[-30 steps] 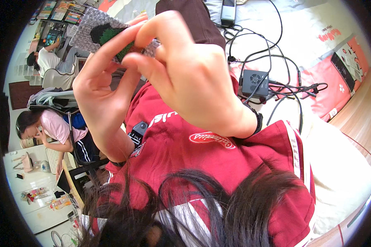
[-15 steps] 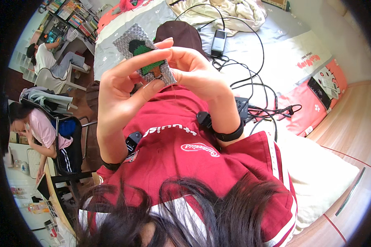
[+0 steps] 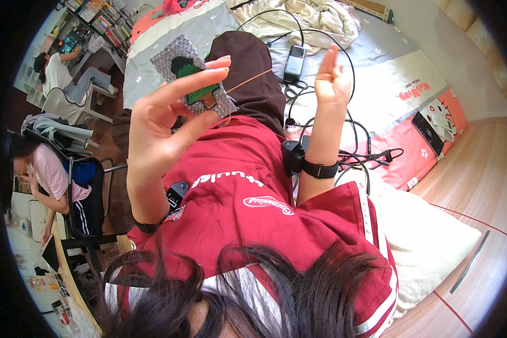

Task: The recorder is cross-stitching a small pattern on fabric using a needle and thread.

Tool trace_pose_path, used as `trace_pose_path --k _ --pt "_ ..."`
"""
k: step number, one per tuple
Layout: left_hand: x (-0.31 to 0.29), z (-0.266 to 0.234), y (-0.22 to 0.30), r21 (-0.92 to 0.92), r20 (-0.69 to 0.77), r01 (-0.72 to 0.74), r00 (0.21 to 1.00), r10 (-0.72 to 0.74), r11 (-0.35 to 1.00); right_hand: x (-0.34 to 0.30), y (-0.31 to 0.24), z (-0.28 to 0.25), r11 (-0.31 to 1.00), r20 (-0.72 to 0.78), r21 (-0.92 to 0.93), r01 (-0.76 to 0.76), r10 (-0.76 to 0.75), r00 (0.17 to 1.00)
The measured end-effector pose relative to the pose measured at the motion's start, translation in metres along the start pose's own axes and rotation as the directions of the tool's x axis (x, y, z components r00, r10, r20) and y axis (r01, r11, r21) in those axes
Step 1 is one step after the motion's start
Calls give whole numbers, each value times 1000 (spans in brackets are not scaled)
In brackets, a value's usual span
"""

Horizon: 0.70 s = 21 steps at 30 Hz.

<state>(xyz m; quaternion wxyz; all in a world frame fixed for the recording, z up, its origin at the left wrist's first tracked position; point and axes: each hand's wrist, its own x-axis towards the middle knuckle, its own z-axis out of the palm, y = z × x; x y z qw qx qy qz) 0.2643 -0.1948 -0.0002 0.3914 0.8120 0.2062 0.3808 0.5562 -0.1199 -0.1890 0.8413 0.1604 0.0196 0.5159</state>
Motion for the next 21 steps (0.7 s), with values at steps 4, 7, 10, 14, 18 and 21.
trace_pose_path --k 4,7,10,14,18,21 --pt "-1 -5 5 64 75 23 997 -28 998 -17 -10 27 888 -191 -251 386 -437 879" --pt "-1 -5 7 63 89 16 996 -21 998 -19 -18 26 860 -122 -254 442 -482 868" --pt "-1 -4 7 44 100 -2 995 -2 999 -19 -12 30 791 -93 -385 476 -546 832" --pt "-3 -2 6 10 66 4 998 -4 1000 -40 25 60 503 109 -789 353 -450 886" --pt "-3 1 6 -27 37 -34 999 35 999 -64 65 81 198 292 -932 303 -82 953" --pt "-4 0 4 -110 -27 -37 999 34 993 -95 105 97 140 300 -949 282 126 946"
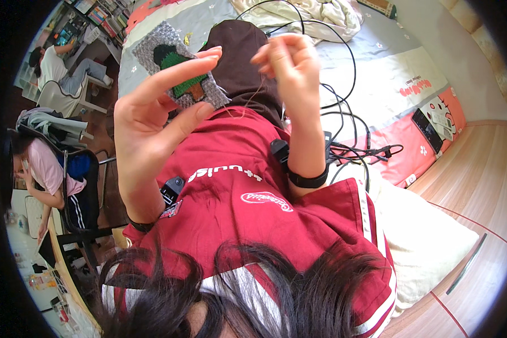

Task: The recorder is cross-stitching a small pattern on fabric using a needle and thread.

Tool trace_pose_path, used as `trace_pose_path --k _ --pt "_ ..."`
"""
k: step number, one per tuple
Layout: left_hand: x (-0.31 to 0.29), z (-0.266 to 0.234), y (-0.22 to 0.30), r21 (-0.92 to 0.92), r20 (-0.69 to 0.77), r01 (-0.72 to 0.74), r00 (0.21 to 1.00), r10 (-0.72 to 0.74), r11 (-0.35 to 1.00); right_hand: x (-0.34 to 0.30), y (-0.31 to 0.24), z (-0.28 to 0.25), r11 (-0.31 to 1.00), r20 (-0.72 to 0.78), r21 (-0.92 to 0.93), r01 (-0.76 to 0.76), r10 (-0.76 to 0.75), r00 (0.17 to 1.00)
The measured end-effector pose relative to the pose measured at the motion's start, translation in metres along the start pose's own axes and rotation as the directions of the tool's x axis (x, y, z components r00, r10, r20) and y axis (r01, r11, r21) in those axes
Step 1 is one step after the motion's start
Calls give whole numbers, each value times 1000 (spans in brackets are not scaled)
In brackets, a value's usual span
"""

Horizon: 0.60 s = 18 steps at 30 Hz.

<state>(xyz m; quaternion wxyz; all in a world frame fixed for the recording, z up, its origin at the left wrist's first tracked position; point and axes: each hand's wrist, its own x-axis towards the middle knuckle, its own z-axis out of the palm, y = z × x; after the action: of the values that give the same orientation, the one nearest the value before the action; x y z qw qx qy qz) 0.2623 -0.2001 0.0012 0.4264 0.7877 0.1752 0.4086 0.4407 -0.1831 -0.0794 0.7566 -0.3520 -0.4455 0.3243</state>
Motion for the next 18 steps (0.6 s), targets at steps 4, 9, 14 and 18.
trace_pose_path --k 4,9,14,18 --pt "-2 -5 0 155 56 -4 998 -5 988 -25 -22 29 999 262 44 -1 -10 965" --pt "-5 0 6 -28 -15 16 1000 -17 999 -35 -33 26 981 365 167 -99 32 930" --pt "-1 1 4 -62 -29 18 999 -20 998 -36 -38 25 990 310 134 -52 7 951" --pt "-2 1 4 -22 -34 -2 999 1 1000 -38 -37 31 985 259 174 -5 -41 965"
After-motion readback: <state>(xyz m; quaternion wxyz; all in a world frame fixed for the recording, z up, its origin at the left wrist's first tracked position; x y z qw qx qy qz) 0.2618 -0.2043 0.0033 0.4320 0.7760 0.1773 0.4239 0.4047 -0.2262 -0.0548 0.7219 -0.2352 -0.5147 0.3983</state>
